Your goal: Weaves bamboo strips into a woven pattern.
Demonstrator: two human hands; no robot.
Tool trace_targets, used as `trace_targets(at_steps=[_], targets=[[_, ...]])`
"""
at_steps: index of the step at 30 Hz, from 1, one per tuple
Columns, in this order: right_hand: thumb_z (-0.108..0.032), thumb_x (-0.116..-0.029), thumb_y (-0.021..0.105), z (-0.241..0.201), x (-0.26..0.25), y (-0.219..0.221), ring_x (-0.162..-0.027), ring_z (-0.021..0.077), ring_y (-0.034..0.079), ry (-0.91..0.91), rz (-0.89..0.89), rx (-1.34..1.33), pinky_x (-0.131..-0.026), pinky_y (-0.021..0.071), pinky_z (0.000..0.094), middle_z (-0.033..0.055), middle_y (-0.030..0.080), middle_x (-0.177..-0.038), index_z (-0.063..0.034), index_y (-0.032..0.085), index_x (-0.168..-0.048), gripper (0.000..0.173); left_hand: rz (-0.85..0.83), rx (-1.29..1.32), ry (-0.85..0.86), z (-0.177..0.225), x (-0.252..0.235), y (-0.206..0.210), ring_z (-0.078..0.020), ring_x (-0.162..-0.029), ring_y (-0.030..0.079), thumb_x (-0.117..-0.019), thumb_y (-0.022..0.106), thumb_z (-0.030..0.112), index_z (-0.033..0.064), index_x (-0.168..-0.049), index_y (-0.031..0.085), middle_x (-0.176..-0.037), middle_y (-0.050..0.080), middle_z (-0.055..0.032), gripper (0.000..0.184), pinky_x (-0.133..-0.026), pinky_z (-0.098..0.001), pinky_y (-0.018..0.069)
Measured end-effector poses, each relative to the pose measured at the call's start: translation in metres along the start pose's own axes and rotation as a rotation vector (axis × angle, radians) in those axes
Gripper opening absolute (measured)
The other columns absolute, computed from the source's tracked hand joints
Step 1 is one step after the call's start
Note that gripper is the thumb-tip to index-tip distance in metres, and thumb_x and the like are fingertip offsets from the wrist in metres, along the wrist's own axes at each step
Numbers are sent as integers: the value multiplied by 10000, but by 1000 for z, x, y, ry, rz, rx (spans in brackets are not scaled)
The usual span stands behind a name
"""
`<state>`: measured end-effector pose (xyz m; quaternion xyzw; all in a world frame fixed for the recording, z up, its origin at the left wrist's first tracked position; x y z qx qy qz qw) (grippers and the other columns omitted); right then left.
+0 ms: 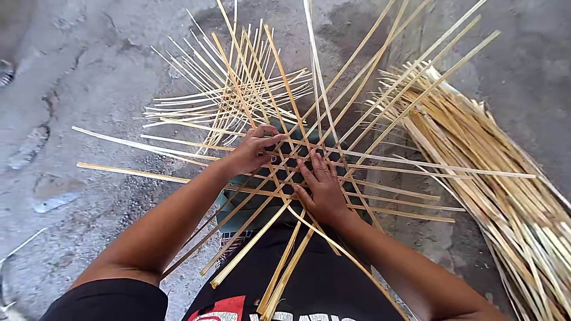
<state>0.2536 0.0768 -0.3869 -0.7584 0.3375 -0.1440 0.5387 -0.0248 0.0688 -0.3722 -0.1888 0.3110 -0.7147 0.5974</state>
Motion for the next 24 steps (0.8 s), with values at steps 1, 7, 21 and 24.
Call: trace_targets(at_steps=[1,7,21,24], targets=[[-548,-1061,392,0,0,0,-1581,283,186,-8,9,-9,-1256,130,628,148,270,-1684,-201,449,-1573,621,-4,-10,-5,2,1,-1,-294,-1289,479,-901,737,119,202,-1464,593,-1493,496,-80,587,-1080,-520,386],[-544,-1064,378,-2,4,-13,-1579,287,193,-37,-91,-31,-1262,136,602,151,267,-1684,-211,444,-1576,613,4,-118,-123,39,14,-4,-356,-1287,517,-899,733,34,183,-1456,595,-1424,558,-114,593,-1037,-580,460],[-558,-1043,414,1,8,-7,-1546,311,281,8,-60,-88,-1269,145,566,170,385,-1623,-217,549,-1498,584,-105,-626,238,58,-58,53,-270,-1565,225,-1082,380,476,422,-1478,538,-1633,396,80,430,-1223,-667,93],[-551,-1038,428,2,7,-5,-1546,303,285,9,-45,-84,-1270,155,557,170,381,-1626,-217,563,-1484,573,-43,-620,236,51,-59,58,-321,-1560,225,-1071,324,541,404,-1450,564,-1593,454,68,469,-1187,-741,45]])
Point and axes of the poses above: each hand's wrist, its own x-axis away from the middle knuckle, its own y-axis out of the palm, z = x × y, the point moved 1 cm from there along -x, towards the middle knuckle
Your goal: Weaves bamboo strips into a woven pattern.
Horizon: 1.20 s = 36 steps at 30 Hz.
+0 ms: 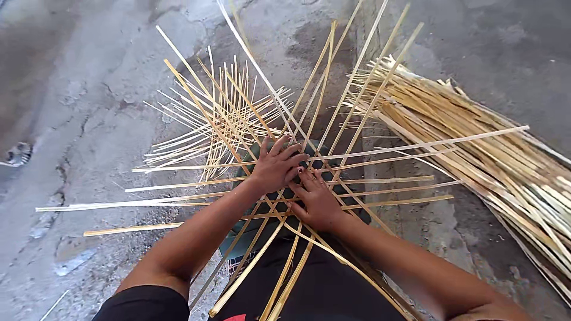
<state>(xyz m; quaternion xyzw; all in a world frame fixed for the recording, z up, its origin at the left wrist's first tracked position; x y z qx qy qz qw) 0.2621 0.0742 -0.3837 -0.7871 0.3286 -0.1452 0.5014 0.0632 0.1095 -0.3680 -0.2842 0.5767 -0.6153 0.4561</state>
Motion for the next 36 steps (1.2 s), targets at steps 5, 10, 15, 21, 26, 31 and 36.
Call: trace_targets(at_steps=[5,10,15,21,26,31,36], targets=[[-563,-1034,433,2,-2,3,-1536,302,306,-14,12,-4,-1271,168,546,173,395,-1615,-192,580,-1465,587,46,-13,-25,0,2,2,-364,-1554,223,-1065,327,546,382,-1414,599,-1554,502,45,472,-1139,-808,0],[-546,-1034,449,2,-2,1,-1541,316,293,-20,4,-17,-1271,159,543,186,379,-1622,-178,589,-1457,578,72,-34,-43,1,3,5,-366,-1542,260,-1063,345,541,385,-1397,612,-1519,539,32,455,-1131,-819,20],[-539,-1040,444,0,-1,-7,-1541,328,292,-50,-58,-15,-1267,168,553,205,384,-1615,-178,574,-1470,576,96,-36,-71,6,12,5,-366,-1542,262,-1070,343,539,395,-1416,602,-1529,533,32,456,-1137,-815,12],[-605,-1050,355,-6,2,-13,-1591,319,119,-67,-208,-4,-1261,83,609,145,169,-1715,-323,324,-1623,640,392,183,-347,-23,11,-24,-439,-1479,323,-1042,507,425,232,-1449,593,-1569,406,-225,458,-1191,-662,238],[-609,-1048,355,-2,2,-9,-1592,297,130,-78,-168,-30,-1272,87,580,134,189,-1712,-335,344,-1615,630,549,1021,-1197,-107,-19,-57,-384,-1496,320,-1028,342,672,116,-1649,144,-1652,239,-246,856,-1148,-603,365],[-621,-1045,347,0,6,-9,-1598,275,97,-73,-162,-37,-1280,64,567,114,165,-1720,-345,337,-1616,635,295,1826,-883,-148,-13,-58,-329,-1170,671,-922,151,854,91,-1497,404,-1335,645,-176,988,-968,-511,569],[-575,-1029,458,-4,6,-10,-1588,308,146,-85,-126,-82,-1276,92,580,144,222,-1701,-310,394,-1596,629,164,1714,-249,-127,-47,-89,-342,-1230,635,-1009,310,677,334,-1543,290,-1424,596,-73,635,-963,-543,568]])
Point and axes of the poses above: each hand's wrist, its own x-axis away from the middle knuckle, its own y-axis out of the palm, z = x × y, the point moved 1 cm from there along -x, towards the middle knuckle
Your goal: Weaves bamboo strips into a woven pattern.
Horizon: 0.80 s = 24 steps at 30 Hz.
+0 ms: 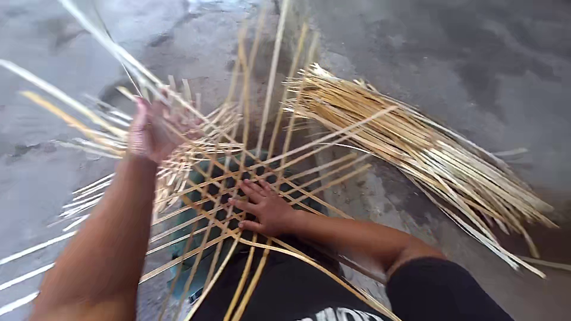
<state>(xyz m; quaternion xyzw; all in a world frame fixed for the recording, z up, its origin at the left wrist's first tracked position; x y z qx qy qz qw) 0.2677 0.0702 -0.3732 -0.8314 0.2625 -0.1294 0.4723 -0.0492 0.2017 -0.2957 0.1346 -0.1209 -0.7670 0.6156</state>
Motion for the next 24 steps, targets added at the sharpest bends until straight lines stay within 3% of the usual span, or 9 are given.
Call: trace_targets(at_steps=[2,4,6,8,9,10,16,21,24], targets=[[-551,-1027,504,1,4,-14,-1588,330,137,-28,-71,-63,-1274,87,570,159,214,-1701,-255,374,-1609,666,-50,-163,-27,9,-7,19,-302,-1249,646,-1079,375,478,359,-1611,174,-1487,567,-59,582,-1003,-468,569],[-427,-1021,610,6,13,-51,-1520,298,350,-57,-73,-204,-1261,248,492,152,443,-1594,-146,474,-1552,616,45,-322,-32,11,-10,28,-223,-1118,715,-1087,438,271,241,-1580,368,-1350,664,-49,499,-932,-382,609],[-282,-1042,611,20,35,-102,-1256,195,640,15,30,-338,-1110,486,386,111,688,-1328,-59,644,-1384,410,153,-365,-21,14,-1,42,-188,-1054,735,-1092,447,181,133,-1450,534,-1251,712,-54,372,-918,-328,611],[-204,-1061,567,50,68,-156,-1057,150,715,213,210,-383,-992,567,358,107,748,-1146,8,722,-1200,298,92,-322,86,-1,5,20,-217,-1098,726,-1099,425,162,74,-1415,555,-1264,713,-93,353,-943,-332,603],[-210,-1069,550,72,90,-181,-996,154,725,350,321,-360,-950,589,369,115,748,-1098,22,717,-1166,302,-128,-346,132,-12,1,-16,-231,-1231,661,-1118,370,210,58,-1511,429,-1408,626,-116,425,-1020,-337,556],[-235,-1072,545,95,114,-205,-953,164,730,501,441,-288,-911,606,379,124,741,-1071,20,707,-1164,315,-99,-365,145,-21,2,-27,-231,-1241,656,-1116,393,273,85,-1513,437,-1417,622,-103,442,-1027,-340,552],[-281,-1017,620,209,275,-270,-1178,385,651,1314,604,239,-1018,466,664,176,708,-1217,-100,721,-1222,292,-24,-366,81,-25,16,-30,-275,-1304,612,-1086,485,301,168,-1563,378,-1487,559,-109,507,-1051,-365,545],[-219,-937,720,230,311,-256,-1087,391,684,1441,540,328,-913,501,699,140,742,-1121,-164,770,-1108,187,33,-368,52,-35,12,-40,-302,-1324,592,-1108,419,289,180,-1571,365,-1498,546,-117,479,-1078,-410,527],[-218,-930,719,229,306,-251,-1098,412,669,1430,534,403,-922,488,703,154,735,-1117,-148,763,-1108,196,237,-369,-5,-59,-2,-71,-312,-1297,615,-1127,311,241,171,-1526,451,-1458,590,-106,428,-1087,-435,516]])
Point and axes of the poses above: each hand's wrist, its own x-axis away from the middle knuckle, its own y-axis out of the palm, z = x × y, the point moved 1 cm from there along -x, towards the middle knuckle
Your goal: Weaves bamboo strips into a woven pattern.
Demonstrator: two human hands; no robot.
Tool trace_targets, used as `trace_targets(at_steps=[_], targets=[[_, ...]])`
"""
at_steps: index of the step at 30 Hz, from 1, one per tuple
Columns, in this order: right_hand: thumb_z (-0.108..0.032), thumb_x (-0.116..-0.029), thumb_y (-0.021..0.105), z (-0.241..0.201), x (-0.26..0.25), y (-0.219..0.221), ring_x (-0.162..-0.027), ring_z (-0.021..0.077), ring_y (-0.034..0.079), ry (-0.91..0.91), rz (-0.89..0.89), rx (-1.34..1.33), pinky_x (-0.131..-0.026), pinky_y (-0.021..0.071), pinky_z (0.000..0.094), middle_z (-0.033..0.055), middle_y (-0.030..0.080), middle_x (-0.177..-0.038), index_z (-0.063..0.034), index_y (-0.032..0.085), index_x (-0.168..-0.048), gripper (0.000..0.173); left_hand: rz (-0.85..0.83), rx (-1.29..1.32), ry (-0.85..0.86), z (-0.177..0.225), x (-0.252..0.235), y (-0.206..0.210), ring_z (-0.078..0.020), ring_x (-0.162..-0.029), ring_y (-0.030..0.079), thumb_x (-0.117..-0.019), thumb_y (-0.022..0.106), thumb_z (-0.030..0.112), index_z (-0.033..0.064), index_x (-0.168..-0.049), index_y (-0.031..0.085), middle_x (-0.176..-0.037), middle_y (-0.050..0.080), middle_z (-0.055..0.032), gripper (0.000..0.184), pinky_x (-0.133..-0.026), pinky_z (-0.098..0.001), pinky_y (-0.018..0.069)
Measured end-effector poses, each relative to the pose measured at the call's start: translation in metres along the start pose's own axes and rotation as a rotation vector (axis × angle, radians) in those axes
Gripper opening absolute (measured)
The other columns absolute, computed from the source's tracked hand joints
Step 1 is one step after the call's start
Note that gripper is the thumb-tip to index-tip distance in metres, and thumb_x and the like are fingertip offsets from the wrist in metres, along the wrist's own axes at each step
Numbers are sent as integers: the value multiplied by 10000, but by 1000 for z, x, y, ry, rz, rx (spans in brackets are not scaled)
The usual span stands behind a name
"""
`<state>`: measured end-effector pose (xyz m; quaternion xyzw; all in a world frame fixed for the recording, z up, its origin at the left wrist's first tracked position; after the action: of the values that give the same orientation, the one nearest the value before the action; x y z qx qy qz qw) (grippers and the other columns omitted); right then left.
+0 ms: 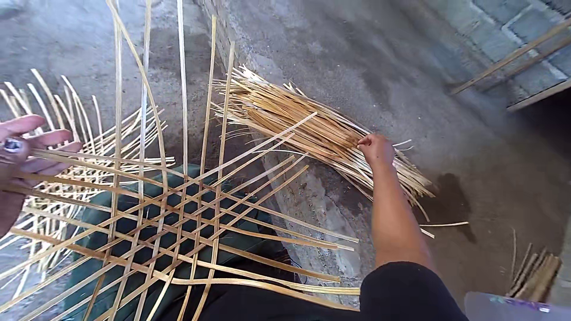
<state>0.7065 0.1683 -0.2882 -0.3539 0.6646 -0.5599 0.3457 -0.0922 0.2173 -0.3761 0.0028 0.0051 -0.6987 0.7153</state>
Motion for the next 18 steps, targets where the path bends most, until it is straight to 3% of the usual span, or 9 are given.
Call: trace_targets(at_steps=[1,2,4,5,6,7,9,11,18], targets=[[-213,-926,717,-3,2,-1,-1124,419,654,-10,18,8,-941,475,701,163,724,-1145,-134,758,-1112,206,-299,-52,99,-38,-24,-46,-350,-1416,500,-1130,218,258,101,-1612,250,-1599,421,-164,507,-1146,-445,467],[-203,-925,722,-5,4,-2,-1157,427,631,-20,44,0,-961,464,696,176,697,-1194,-113,745,-1127,222,-286,-55,97,-61,-35,-65,-345,-1412,506,-1128,236,300,114,-1606,282,-1594,437,-148,516,-1143,-447,468],[-203,-924,733,-8,9,-5,-1172,424,616,-41,93,-39,-977,458,681,185,666,-1249,-92,724,-1144,247,-9,-36,-39,-64,-27,-54,-298,-1361,563,-1126,264,326,200,-1528,440,-1498,564,-62,456,-1151,-450,452],[-220,-925,738,-8,9,-5,-1140,410,635,-56,92,-52,-957,477,674,174,680,-1223,-98,736,-1126,235,-143,-43,8,-66,-26,-64,-300,-1406,519,-1128,252,341,186,-1570,367,-1551,508,-73,482,-1172,-446,432],[-234,-925,740,-8,10,-4,-1111,402,652,-69,67,-59,-934,493,676,165,697,-1188,-109,748,-1106,220,-263,-50,71,-61,-23,-66,-311,-1432,488,-1128,256,351,157,-1596,307,-1585,462,-98,509,-1178,-442,428],[-247,-930,740,-8,10,-2,-1107,401,660,-72,29,-54,-930,497,684,164,707,-1173,-120,758,-1100,213,-266,-31,108,-41,-10,-48,-312,-1409,514,-1126,290,329,130,-1579,335,-1558,492,-115,497,-1160,-431,449],[-240,-946,716,-7,12,5,-1125,401,659,-82,4,-34,-953,486,682,168,712,-1179,-135,771,-1116,207,-71,21,94,27,28,21,-273,-1270,633,-1110,387,242,115,-1463,493,-1400,632,-102,390,-1082,-384,511],[-225,-957,698,-5,13,9,-1097,387,673,-96,24,-9,-949,496,663,157,720,-1158,-147,772,-1118,193,-56,-16,91,63,46,52,-220,-1229,660,-1108,410,210,111,-1449,496,-1379,648,-78,365,-1058,-335,525],[-206,-912,753,-14,27,14,-1141,423,651,-139,37,84,-956,492,677,175,701,-1209,-103,743,-1146,256,-108,-34,173,61,50,53,-231,-1221,666,-1101,437,221,49,-1423,528,-1353,668,-104,377,-1058,-357,529]])
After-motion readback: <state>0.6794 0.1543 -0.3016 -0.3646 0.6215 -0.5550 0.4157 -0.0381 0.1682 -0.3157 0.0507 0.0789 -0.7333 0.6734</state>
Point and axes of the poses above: each hand's wrist, its own x-axis away from the middle knuckle, its own y-axis out of the palm, z = x × y, the point moved 1 cm from there along -x, towards the middle knuckle
